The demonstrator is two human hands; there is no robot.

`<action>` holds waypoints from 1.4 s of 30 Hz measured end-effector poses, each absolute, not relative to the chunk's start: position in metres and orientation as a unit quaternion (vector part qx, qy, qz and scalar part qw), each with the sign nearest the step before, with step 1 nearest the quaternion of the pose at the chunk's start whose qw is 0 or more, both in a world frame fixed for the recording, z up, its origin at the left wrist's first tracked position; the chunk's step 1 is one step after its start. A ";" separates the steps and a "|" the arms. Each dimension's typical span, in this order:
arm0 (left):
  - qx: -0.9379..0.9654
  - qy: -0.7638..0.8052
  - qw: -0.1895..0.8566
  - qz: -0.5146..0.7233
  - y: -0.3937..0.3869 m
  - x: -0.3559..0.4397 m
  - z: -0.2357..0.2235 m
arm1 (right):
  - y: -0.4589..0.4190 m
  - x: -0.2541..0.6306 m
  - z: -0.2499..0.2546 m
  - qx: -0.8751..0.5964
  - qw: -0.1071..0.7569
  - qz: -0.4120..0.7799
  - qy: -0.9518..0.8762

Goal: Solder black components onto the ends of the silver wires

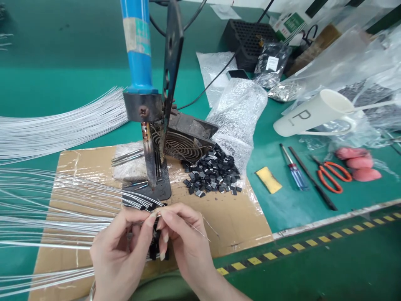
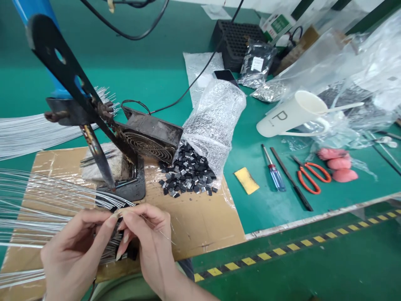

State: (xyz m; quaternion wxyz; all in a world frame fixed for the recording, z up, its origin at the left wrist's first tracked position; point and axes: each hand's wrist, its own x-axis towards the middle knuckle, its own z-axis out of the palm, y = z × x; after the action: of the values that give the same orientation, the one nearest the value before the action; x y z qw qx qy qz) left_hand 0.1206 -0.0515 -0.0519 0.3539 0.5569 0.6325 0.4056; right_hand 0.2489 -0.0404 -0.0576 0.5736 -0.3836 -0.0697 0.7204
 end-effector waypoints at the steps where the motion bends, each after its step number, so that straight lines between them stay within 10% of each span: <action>1: 0.550 0.636 0.356 0.408 -0.052 0.121 -0.052 | -0.040 0.248 -0.057 -0.383 0.574 0.720 -0.068; 42: 0.477 0.658 0.403 0.421 -0.053 0.131 -0.045 | -0.041 0.249 -0.056 -0.383 0.576 0.718 -0.074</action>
State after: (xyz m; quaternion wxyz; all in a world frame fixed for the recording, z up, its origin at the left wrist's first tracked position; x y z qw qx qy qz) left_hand 0.1310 -0.0527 -0.0455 0.4030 0.4768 0.6580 0.4210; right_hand 0.2486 -0.0409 -0.0563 0.5761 -0.3830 -0.0738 0.7184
